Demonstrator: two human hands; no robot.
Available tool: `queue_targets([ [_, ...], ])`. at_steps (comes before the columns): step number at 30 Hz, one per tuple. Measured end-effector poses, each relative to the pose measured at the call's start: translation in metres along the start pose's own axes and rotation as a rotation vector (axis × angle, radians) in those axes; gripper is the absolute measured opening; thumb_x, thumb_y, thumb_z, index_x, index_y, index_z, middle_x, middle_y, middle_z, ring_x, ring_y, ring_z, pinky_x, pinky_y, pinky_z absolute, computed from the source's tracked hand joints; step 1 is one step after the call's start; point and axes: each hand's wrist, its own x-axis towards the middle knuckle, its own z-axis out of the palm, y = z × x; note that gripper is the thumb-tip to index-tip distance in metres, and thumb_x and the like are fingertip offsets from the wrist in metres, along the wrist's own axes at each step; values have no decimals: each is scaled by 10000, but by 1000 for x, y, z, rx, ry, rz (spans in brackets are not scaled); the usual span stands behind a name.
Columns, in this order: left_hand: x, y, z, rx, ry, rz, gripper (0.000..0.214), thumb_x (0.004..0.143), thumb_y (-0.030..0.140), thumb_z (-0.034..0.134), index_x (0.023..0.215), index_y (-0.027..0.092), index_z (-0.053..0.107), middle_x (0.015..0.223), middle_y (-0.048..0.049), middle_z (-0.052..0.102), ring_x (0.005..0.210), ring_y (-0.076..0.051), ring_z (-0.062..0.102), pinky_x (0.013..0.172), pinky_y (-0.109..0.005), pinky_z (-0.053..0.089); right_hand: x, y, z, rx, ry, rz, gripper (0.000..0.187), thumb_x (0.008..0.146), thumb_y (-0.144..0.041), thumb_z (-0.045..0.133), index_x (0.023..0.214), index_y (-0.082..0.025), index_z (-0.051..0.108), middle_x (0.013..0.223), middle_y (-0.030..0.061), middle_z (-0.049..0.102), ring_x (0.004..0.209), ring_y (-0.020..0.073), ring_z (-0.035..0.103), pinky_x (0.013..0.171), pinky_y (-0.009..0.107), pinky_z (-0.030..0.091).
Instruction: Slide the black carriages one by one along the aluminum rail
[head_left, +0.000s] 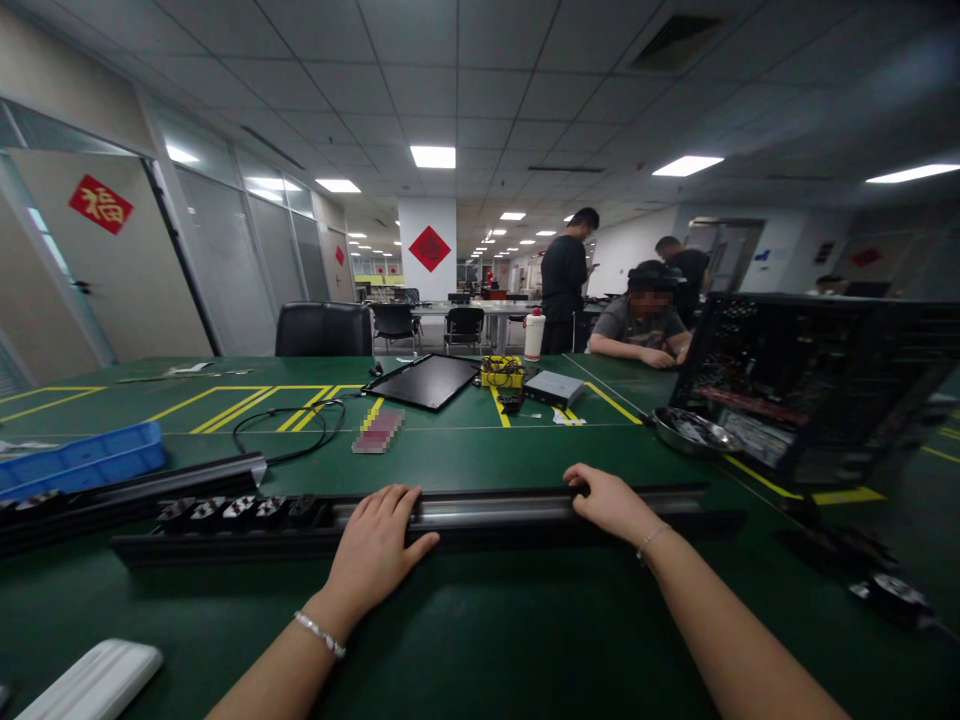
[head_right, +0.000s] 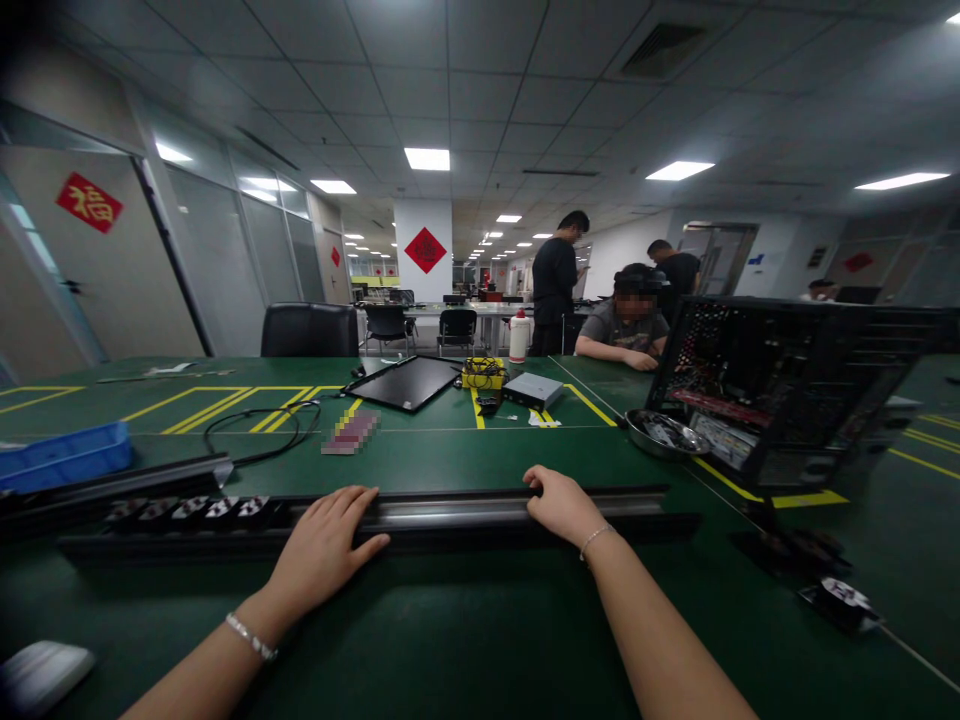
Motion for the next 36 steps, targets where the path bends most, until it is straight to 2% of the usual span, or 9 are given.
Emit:
queue_targets([
  [6, 0, 1, -1, -13, 7, 2, 565, 807, 557, 430, 1234, 193, 499, 1232, -102, 564, 1148, -254, 492, 991, -424, 358, -6, 9, 5, -135, 154, 53, 392, 691, -284, 524, 1058, -155, 574, 1043, 105, 609, 1005, 232, 544, 879, 320, 387],
  [10, 0, 2, -2, 11, -5, 3, 569, 809, 554, 431, 1237, 185, 493, 1231, -100, 561, 1146, -255, 487, 992, -417, 356, -15, 19, 7, -203, 228, 78, 415, 732, -469, 499, 967, -142, 598, 977, 123, 621, 971, 257, 549, 884, 357, 376],
  [13, 0, 2, -2, 13, -6, 3, 564, 810, 548, 431, 1238, 186, 489, 1237, -99, 556, 1151, -256, 482, 992, -412, 352, -21, 22, 10, -213, 274, 75, 443, 754, -523, 457, 954, -154, 599, 984, 112, 625, 976, 257, 548, 913, 389, 347],
  [20, 1, 2, -3, -6, -16, -8, 579, 800, 568, 432, 1241, 199, 491, 1247, -99, 554, 1155, -258, 484, 997, -421, 345, -21, 22, 14, -198, 287, 100, 413, 750, -516, 457, 968, -193, 592, 1044, 79, 627, 1031, 247, 529, 936, 407, 312],
  [26, 1, 3, -4, 3, -13, -10, 592, 803, 573, 420, 1245, 185, 493, 1243, -104, 557, 1154, -263, 483, 989, -425, 358, -21, 22, 13, -188, 304, 113, 429, 744, -490, 464, 1032, -193, 578, 1107, 87, 611, 1073, 249, 516, 961, 417, 296],
  [36, 1, 1, -2, 3, -18, -7, 602, 809, 580, 402, 1252, 180, 485, 1248, -106, 554, 1161, -261, 481, 995, -429, 350, -22, 22, 12, -167, 292, 114, 427, 759, -442, 451, 1106, -213, 546, 1085, 77, 615, 1066, 242, 521, 967, 415, 299],
])
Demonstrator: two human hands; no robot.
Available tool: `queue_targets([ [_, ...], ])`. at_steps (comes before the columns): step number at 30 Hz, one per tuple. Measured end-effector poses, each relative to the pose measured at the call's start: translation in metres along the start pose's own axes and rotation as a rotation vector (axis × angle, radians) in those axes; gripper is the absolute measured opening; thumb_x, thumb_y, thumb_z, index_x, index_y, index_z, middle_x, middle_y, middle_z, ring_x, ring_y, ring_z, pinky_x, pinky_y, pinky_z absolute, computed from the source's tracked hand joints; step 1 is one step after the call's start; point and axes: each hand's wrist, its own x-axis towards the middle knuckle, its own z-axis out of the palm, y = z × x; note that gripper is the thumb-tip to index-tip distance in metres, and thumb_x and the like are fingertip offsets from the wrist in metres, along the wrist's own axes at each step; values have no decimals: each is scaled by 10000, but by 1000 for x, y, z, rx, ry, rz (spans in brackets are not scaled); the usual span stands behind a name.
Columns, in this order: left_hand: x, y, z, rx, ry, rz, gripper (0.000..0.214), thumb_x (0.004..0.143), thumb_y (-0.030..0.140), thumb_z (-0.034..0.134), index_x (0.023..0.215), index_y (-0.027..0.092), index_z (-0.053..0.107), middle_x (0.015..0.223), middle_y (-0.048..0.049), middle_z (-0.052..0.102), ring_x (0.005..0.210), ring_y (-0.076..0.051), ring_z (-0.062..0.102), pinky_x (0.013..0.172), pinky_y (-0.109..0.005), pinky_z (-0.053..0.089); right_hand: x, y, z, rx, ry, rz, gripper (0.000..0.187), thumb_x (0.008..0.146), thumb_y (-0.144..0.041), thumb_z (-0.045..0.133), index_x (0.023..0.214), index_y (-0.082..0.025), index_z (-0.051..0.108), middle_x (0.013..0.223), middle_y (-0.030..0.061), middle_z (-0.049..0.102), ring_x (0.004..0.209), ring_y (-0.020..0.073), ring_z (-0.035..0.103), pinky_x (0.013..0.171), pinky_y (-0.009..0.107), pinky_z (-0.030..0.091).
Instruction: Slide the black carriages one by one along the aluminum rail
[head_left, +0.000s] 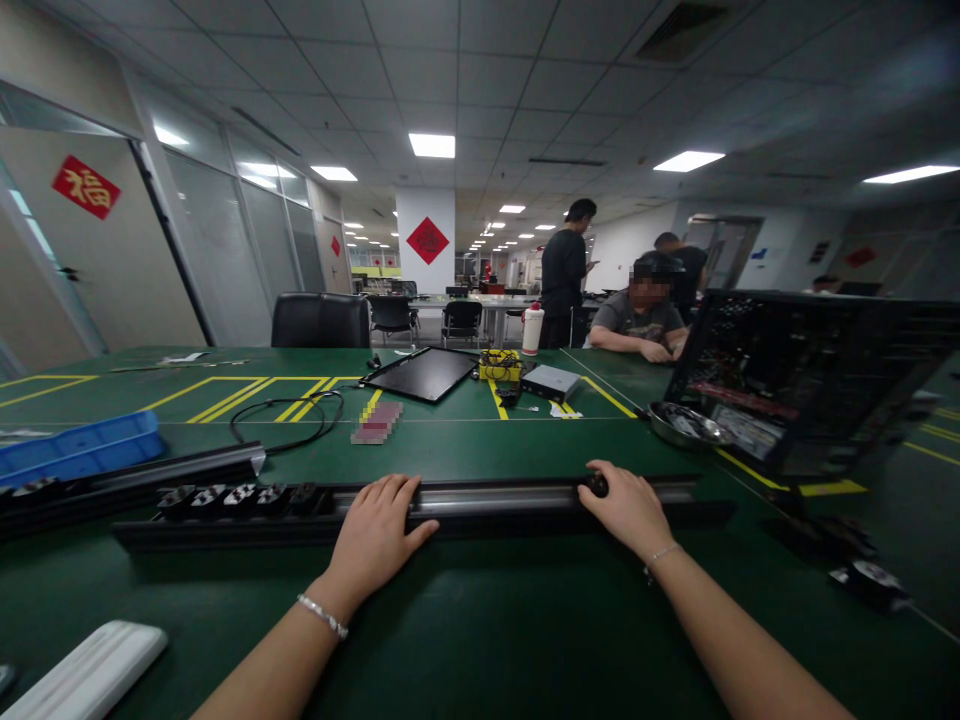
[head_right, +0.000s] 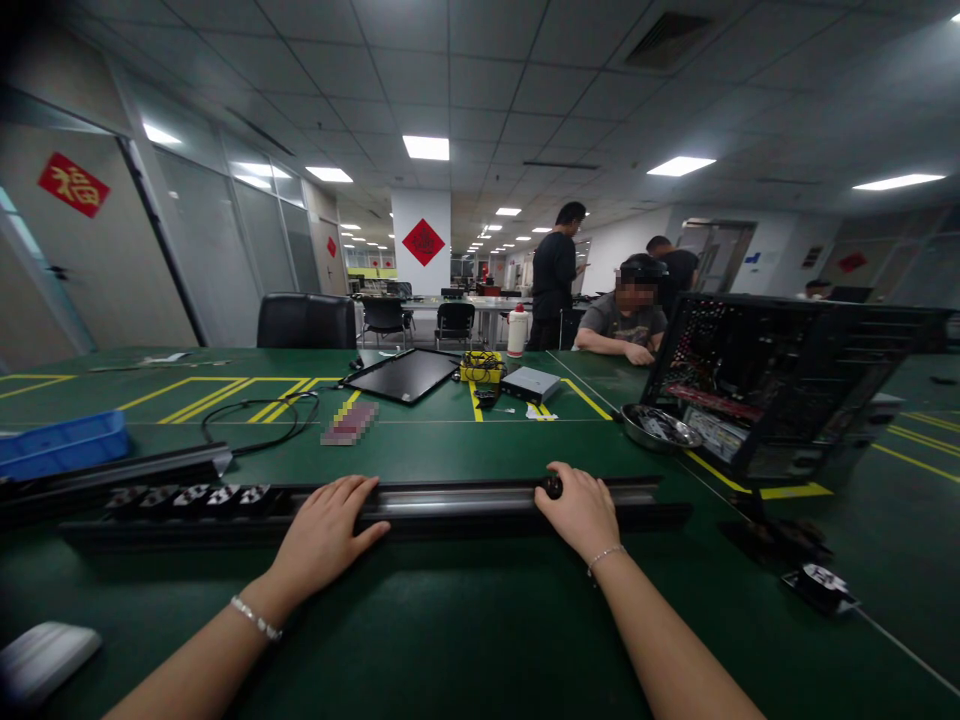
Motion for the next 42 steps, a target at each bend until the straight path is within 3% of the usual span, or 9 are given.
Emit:
queue_targets([
  [8, 0, 1, -1, -9, 8, -1, 575, 803, 559, 434, 1241, 191, 493, 1240, -106, 559, 1157, -259, 480, 989, -426, 347, -2, -1, -1, 17, -2, -39, 281, 770, -382, 439, 971, -267, 598, 1063, 25, 630, 1043, 222, 525, 956, 408, 301],
  [18, 0, 2, -2, 20, 7, 4, 593, 809, 577, 405, 1243, 182, 491, 1237, -99, 562, 1155, -265, 485, 990, -417, 355, -4, 0, 2, 34, 50, -41, 309, 815, -441, 396, 934, -256, 613, 1024, 23, 635, 1010, 210, 537, 921, 376, 333],
  [29, 0, 1, -1, 25, 7, 5, 594, 808, 575, 412, 1244, 180, 490, 1233, -103, 563, 1148, -262, 488, 980, -417, 366, -2, -2, 2, -8, 60, 40, 409, 787, -391, 429, 1142, -214, 534, 1050, 67, 628, 1011, 227, 548, 913, 379, 349],
  [42, 0, 1, -1, 34, 21, 20, 577, 802, 556, 440, 1233, 177, 501, 1223, -101, 571, 1142, -257, 491, 987, -407, 362, 1, 4, 4, 10, 111, 50, 360, 752, -312, 460, 1086, -220, 559, 971, 45, 656, 938, 216, 579, 838, 337, 387],
])
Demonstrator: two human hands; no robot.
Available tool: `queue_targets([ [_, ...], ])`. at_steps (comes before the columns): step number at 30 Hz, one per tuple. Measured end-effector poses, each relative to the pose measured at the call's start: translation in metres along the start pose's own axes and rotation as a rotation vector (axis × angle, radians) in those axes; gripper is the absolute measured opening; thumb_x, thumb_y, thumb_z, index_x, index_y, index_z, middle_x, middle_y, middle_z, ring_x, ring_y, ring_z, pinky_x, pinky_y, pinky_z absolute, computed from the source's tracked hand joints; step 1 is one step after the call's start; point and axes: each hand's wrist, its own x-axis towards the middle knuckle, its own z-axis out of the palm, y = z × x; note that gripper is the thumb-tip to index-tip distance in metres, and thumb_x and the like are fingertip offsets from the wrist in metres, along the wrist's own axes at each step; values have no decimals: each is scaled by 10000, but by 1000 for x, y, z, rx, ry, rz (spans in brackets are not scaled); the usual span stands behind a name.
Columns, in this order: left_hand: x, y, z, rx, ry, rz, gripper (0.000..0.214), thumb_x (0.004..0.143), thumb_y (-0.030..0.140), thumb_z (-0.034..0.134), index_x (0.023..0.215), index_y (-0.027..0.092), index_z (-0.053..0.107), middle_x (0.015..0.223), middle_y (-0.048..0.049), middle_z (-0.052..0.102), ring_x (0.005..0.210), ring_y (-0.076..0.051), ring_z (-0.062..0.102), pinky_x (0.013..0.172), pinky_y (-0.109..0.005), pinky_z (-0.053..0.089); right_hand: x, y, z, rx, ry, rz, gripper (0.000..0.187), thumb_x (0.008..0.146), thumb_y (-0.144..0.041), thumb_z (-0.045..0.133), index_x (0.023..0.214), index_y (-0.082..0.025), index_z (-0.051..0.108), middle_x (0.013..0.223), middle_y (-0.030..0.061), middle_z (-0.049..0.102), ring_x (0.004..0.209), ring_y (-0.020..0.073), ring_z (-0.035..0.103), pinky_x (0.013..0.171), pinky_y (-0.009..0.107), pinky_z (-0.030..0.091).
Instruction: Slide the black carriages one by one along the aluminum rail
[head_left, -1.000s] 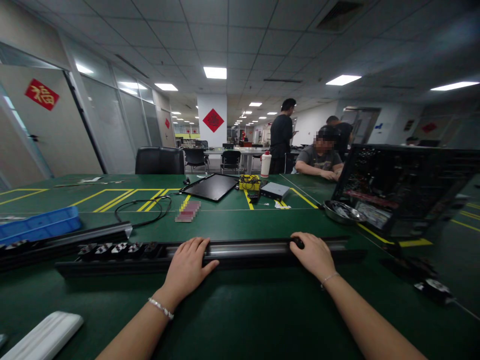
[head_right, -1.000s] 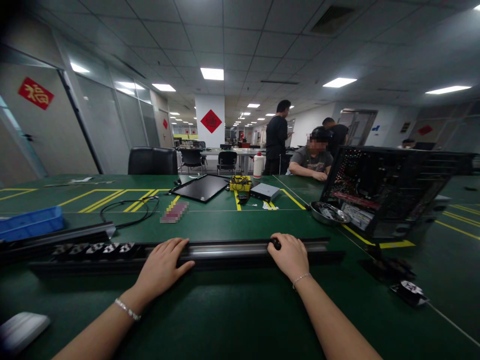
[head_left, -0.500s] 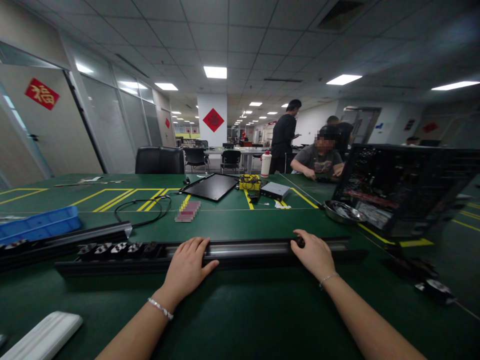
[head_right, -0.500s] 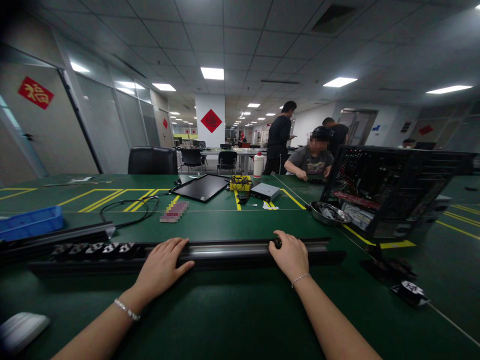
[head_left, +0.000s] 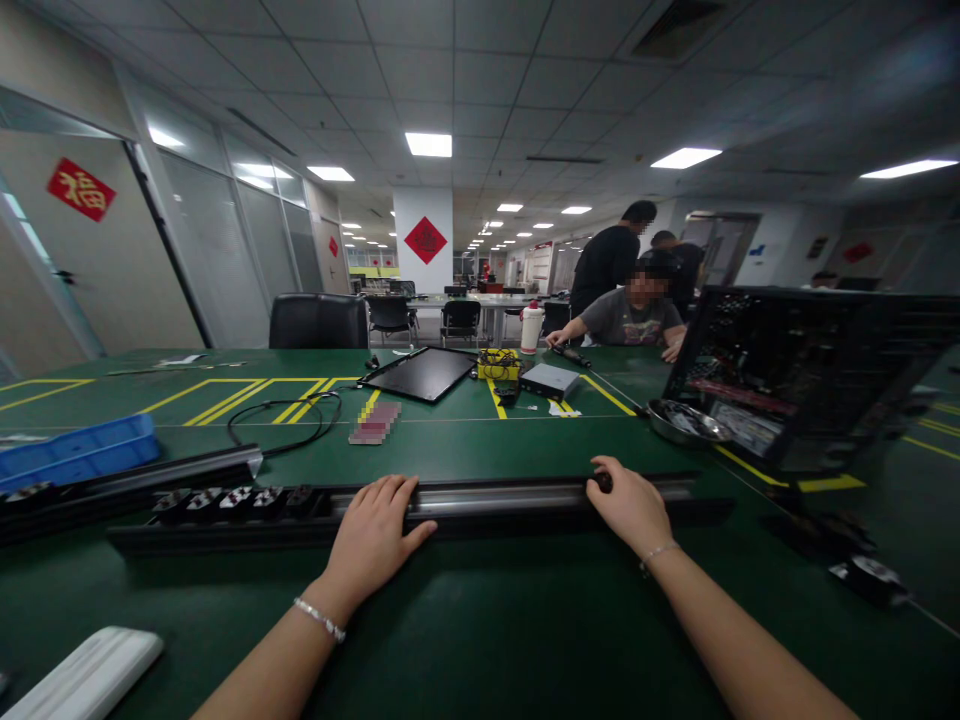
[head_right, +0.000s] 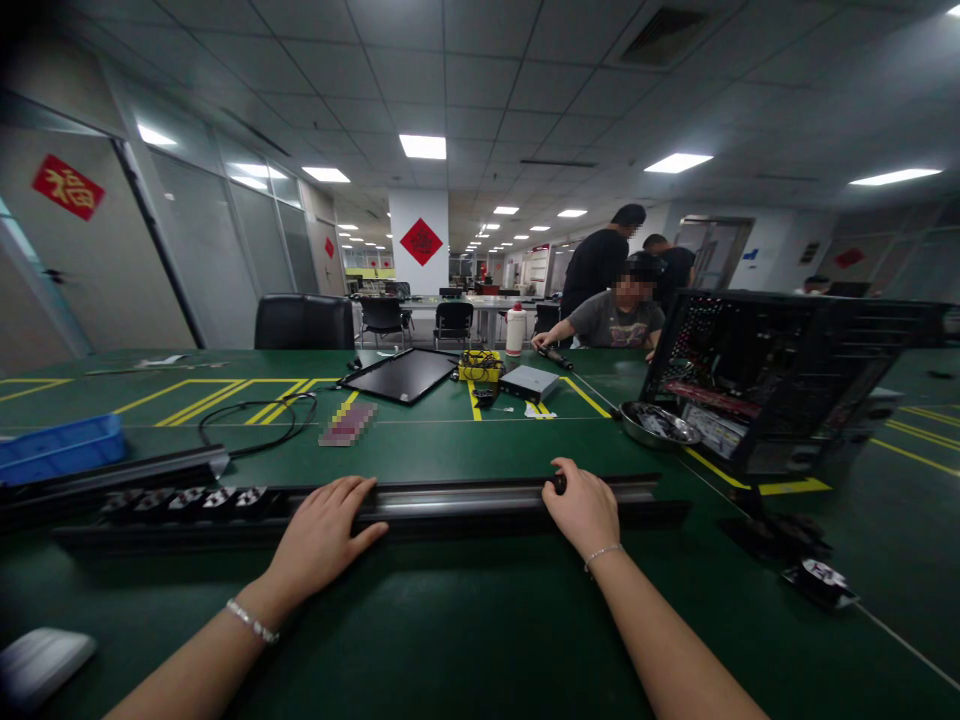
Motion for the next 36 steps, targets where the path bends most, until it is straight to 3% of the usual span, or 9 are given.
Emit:
queue_targets([
  [14, 0, 2, -2, 7, -16, -12, 598, 808, 568, 421, 1239, 160, 497, 1239, -114, 561, 1152, -263, 489, 988, -419, 366, -1, -1, -2, -3, -9, 19, 375, 773, -335, 436, 1110, -207, 539, 1046, 59, 642, 982, 223, 568, 877, 362, 376],
  [18, 0, 1, -1, -1, -18, -15, 598, 806, 567, 425, 1241, 163, 496, 1244, -112, 558, 1154, -262, 488, 989, -420, 362, -3, 0, 1, -55, 41, 35, 400, 768, -370, 438, 1116, -200, 538, 1150, 83, 595, 1092, 258, 509, 951, 438, 317],
  [23, 1, 0, 0, -9, -13, -12, 596, 795, 565, 444, 1238, 169, 500, 1230, -106, 569, 1146, -257, 493, 987, -411, 363, -5, 0, 2, -37, 33, 64, 391, 770, -366, 432, 1117, -218, 532, 1132, 68, 605, 1102, 255, 501, 1004, 500, 235],
  [36, 0, 0, 1, -18, -17, -19, 595, 802, 571, 424, 1242, 178, 498, 1236, -105, 567, 1153, -259, 490, 988, -426, 365, -2, 4, 2, -17, 8, 75, 388, 780, -339, 416, 1142, -233, 506, 1075, 52, 624, 1059, 238, 523, 990, 473, 246],
])
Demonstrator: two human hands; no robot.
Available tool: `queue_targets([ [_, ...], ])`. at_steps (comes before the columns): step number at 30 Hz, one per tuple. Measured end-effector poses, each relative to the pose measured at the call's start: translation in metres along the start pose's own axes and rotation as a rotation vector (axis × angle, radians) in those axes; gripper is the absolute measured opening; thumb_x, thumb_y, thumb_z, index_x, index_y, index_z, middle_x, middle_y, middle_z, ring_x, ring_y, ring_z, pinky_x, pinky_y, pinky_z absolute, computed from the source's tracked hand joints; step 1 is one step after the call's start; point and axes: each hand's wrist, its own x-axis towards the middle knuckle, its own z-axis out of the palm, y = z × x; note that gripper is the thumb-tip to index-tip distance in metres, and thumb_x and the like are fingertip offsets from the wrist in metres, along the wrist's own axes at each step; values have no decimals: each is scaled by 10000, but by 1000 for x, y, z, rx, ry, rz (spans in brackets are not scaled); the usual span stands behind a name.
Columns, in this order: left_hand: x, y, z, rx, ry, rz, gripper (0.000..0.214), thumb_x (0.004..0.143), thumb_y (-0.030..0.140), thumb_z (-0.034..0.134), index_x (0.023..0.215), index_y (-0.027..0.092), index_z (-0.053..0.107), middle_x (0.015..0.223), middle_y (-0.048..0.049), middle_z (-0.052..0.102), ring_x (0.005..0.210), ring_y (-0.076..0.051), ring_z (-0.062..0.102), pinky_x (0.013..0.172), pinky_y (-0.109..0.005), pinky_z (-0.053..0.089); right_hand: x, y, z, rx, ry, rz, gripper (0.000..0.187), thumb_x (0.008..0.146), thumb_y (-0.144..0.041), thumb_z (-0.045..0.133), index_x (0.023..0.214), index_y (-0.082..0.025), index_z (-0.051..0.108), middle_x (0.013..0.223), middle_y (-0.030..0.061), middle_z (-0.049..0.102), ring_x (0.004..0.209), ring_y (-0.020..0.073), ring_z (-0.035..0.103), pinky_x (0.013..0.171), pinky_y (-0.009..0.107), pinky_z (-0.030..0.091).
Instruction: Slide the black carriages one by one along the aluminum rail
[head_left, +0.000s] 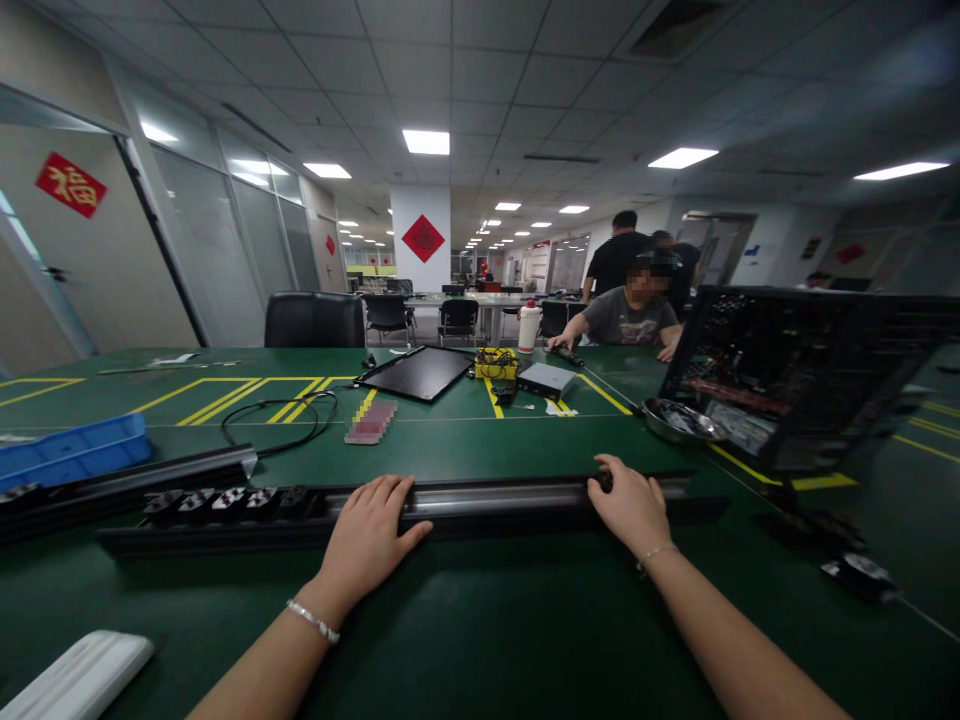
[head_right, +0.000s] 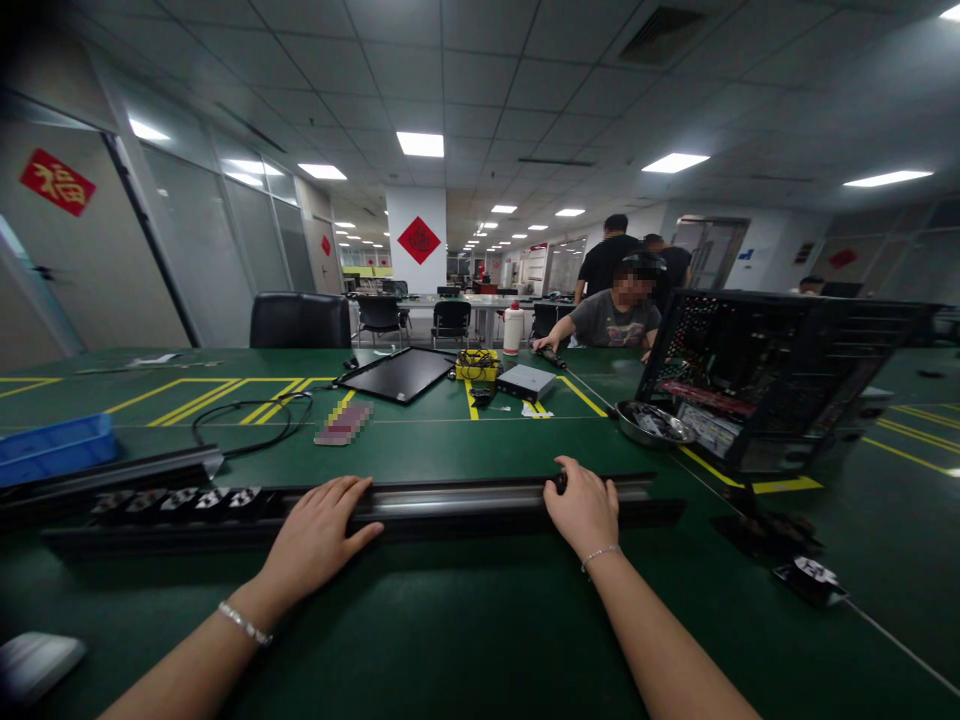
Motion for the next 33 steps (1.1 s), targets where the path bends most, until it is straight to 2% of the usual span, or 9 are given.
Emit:
queue_targets([
  [7, 1, 1, -4, 6, -8, 5, 590, 809, 568, 415, 1243, 178, 496, 1235, -105, 567, 1157, -260, 489, 987, -421, 366, 2, 3, 0, 6, -9, -6, 400, 787, -332, 417, 1166, -226, 488, 1057, 51, 627, 1026, 237, 542, 946, 424, 307],
  [12, 1, 2, -5, 7, -17, -1, 611, 807, 580, 409, 1252, 169, 490, 1235, -107, 564, 1146, -262, 491, 986, -418, 366, 3, 6, 0, 3, -17, -21, 462, 786, -345, 422, 1229, -218, 444, 1143, 68, 594, 1064, 244, 527, 932, 410, 328],
  [16, 0, 2, -4, 4, -19, -9, 591, 802, 567, 428, 1245, 180, 496, 1243, -100, 560, 1149, -260, 488, 994, -417, 355, 2, 7, 0, -18, 5, -24, 491, 779, -359, 427, 1250, -221, 431, 1174, 78, 579, 1110, 256, 498, 967, 458, 287],
  [22, 0, 1, -4, 2, -24, -9, 597, 810, 567, 412, 1245, 166, 493, 1243, -108, 561, 1166, -263, 478, 994, -423, 350, 1, 7, 0, -2, 12, -10, 473, 780, -353, 411, 1234, -225, 446, 1111, 67, 611, 1109, 244, 498, 1016, 531, 196],
  [33, 0, 0, -3, -30, -15, -12, 590, 800, 565, 431, 1247, 184, 496, 1240, -104, 561, 1156, -260, 482, 990, -426, 356, -2, 3, -1, -7, -4, 18, 426, 799, -353, 379, 1189, -217, 486, 1134, 64, 598, 1121, 243, 488, 1036, 516, 170],
])
